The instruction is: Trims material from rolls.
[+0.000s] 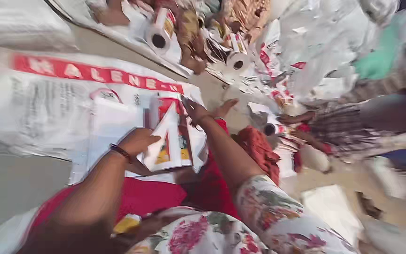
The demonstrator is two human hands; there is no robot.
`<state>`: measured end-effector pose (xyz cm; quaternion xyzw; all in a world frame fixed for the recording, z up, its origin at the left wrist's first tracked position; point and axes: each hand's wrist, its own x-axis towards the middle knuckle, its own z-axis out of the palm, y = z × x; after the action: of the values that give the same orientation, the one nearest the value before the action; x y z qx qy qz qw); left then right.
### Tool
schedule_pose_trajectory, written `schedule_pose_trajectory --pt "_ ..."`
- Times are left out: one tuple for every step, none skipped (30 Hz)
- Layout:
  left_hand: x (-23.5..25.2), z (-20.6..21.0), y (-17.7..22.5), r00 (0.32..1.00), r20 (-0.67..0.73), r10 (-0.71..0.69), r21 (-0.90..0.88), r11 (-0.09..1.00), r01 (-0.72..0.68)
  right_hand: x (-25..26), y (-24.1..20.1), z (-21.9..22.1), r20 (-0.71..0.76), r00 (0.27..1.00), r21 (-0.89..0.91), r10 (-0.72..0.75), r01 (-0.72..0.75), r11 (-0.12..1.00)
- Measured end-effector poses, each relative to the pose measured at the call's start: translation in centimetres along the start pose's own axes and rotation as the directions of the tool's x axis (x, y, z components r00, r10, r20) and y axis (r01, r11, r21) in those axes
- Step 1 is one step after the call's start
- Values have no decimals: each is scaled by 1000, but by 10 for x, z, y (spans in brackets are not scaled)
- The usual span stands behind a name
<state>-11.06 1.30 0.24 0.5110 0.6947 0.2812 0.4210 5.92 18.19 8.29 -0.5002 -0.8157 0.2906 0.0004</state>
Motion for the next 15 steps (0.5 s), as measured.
schedule_pose_trajectory --pt "0 3 -3 1000 18 14 20 1000 -14 10 -2 5 -7 999 -38 35 -36 999" --pt "-4 3 -3 999 35 39 33 999 -40 13 -4 7 -6 998 -31 57 -58 998" --pt "-9 -6 1 997 38 68 45 997 -70 19 -13 7 -5 999 -12 42 -42 999" --pt "-14 -13 3 995 47 91 63 994 -94 25 -17 9 -8 1000 -17 12 -13 1000" --pt "-19 -18 1 991 52 120 61 991 -123 34 -19 12 15 999 -43 -33 33 999" --pt "-19 -20 0 987 64 150 56 987 -154 37 -21 14 34 999 -68 -37 39 997" --pt "-17 -19 2 983 84 166 62 983 -172 39 -18 15 24 1000 -92 -9 12 996" --pt "-15 -19 4 978 99 182 90 977 -191 42 -16 16 12 1000 -94 26 -25 995" --pt "-12 -23 4 976 114 188 136 970 -203 47 -17 18 -7 999 -99 52 -52 994" --pt "-11 -25 3 977 137 165 185 964 -189 50 -19 22 -13 997 -104 75 -76 992" --pt "-10 -24 3 977 150 153 212 960 -183 51 -19 23 -19 996 -110 82 -84 990" --pt "-9 -22 5 975 147 165 214 957 -194 50 -18 19 -23 997 -115 80 -82 990" --pt "-9 -19 8 977 141 162 196 962 -188 47 -17 15 -24 997 -126 78 -80 989" --pt "-9 -18 9 978 142 152 182 967 -177 48 -16 13 -29 996 -128 86 -89 988" --pt "-9 -18 9 981 136 135 151 976 -156 49 -19 12 -26 994 -114 105 -107 988"
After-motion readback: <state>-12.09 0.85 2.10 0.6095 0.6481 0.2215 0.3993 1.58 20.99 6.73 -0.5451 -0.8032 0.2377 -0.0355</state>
